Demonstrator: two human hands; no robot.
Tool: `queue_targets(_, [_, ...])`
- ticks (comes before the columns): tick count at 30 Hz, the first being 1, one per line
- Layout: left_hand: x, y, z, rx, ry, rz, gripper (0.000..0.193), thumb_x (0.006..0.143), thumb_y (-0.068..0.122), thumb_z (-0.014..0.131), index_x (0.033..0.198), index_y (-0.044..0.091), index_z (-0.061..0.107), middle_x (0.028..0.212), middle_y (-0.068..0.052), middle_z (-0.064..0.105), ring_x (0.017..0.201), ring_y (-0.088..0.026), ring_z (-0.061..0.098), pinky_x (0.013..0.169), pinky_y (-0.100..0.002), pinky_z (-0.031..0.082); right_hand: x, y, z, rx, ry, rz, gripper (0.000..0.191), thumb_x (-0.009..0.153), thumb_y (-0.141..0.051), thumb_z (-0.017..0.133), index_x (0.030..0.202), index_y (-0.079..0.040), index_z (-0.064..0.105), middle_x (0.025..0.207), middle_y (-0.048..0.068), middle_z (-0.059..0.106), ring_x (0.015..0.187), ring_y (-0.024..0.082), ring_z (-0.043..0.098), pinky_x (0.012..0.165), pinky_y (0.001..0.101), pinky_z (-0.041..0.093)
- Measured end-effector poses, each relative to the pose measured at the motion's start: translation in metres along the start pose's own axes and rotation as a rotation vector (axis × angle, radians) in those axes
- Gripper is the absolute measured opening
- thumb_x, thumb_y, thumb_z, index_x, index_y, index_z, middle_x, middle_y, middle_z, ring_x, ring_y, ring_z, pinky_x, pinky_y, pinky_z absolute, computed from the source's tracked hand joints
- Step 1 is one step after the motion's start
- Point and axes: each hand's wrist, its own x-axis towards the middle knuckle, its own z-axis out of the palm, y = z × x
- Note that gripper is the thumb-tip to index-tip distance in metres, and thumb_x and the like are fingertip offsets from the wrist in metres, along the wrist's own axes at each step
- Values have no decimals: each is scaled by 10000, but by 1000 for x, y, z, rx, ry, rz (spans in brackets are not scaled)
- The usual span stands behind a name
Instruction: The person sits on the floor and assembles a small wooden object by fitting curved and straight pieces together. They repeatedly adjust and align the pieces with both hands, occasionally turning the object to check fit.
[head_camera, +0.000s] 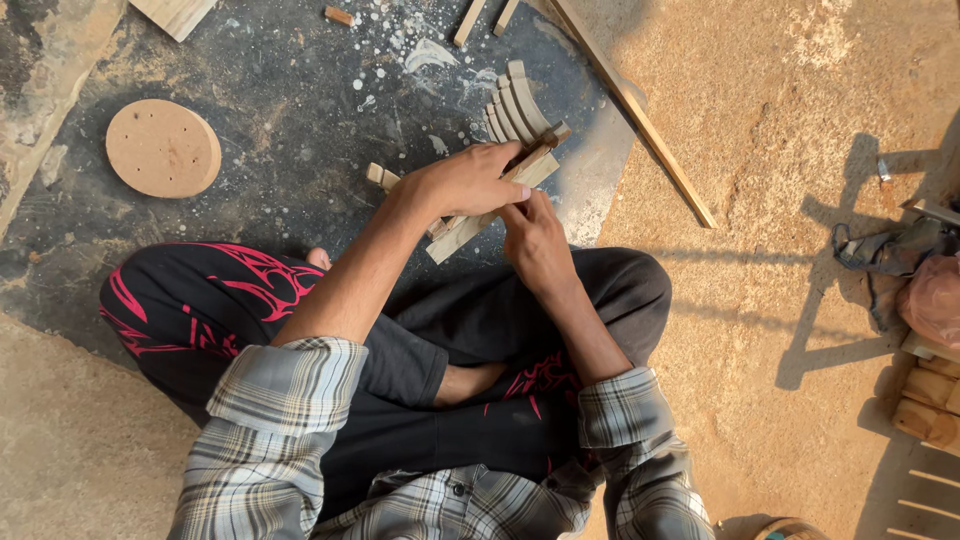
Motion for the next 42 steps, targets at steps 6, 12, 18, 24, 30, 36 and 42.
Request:
queue_targets(6, [-6,3,-4,-62,-27,-97,499,907,334,630,1325,75,545,1104,-153,703,989,-266,723,844,-468,559,6,8,-5,97,126,185,210,953,47,676,1153,7,726,946,148,604,862,307,620,742,423,528])
queue_targets(12, [-9,1,-9,-50,-18,-108,467,914,354,633,1285,73,595,1115,-167,716,986,-269,730,840,-475,571,1,-9,3,28,41,62,253,870,76,679,1105,-3,729,938,141,577,901,306,596,776,426,537])
queue_targets(18, [-5,-5,-9,-48,16,-55,493,904,365,653,1305,84,597,1149,-168,698,1014,-268,705,841,-469,554,3,-8,9,-28,67,93,240,870,112,658,1083,16,712,943,123,580,902,293,591,765,413,537])
queue_targets(24, [-3,-5,-8,-38,-10,-83,493,917,339,635,1319,58,587,1140,-174,705,1005,-265,726,830,-475,572,6,-3,8,-9,51,103,284,873,116,658,1129,18,731,904,129,572,875,292,591,740,414,534])
queue_targets(30, [0,-6,-8,-65,7,-78,530,893,362,657,1319,55,587,1141,-174,708,1006,-283,734,842,-468,585,3,-3,7,-15,11,84,266,862,109,680,1096,-6,731,902,139,556,878,302,593,762,422,538])
queue_targets(36, [-1,-7,-5,-23,53,-55,566,899,372,682,1330,27,563,1215,-204,649,1083,-313,674,877,-499,541,1,0,6,90,30,122,332,834,144,647,1118,-4,736,916,127,578,874,294,597,748,419,534])
queue_targets(42, [-4,-1,-7,-49,5,-94,494,885,317,657,1298,53,598,1161,-176,693,1018,-271,712,852,-481,561,-5,-7,2,20,59,128,302,817,137,654,1084,13,725,907,149,569,880,323,597,744,426,525])
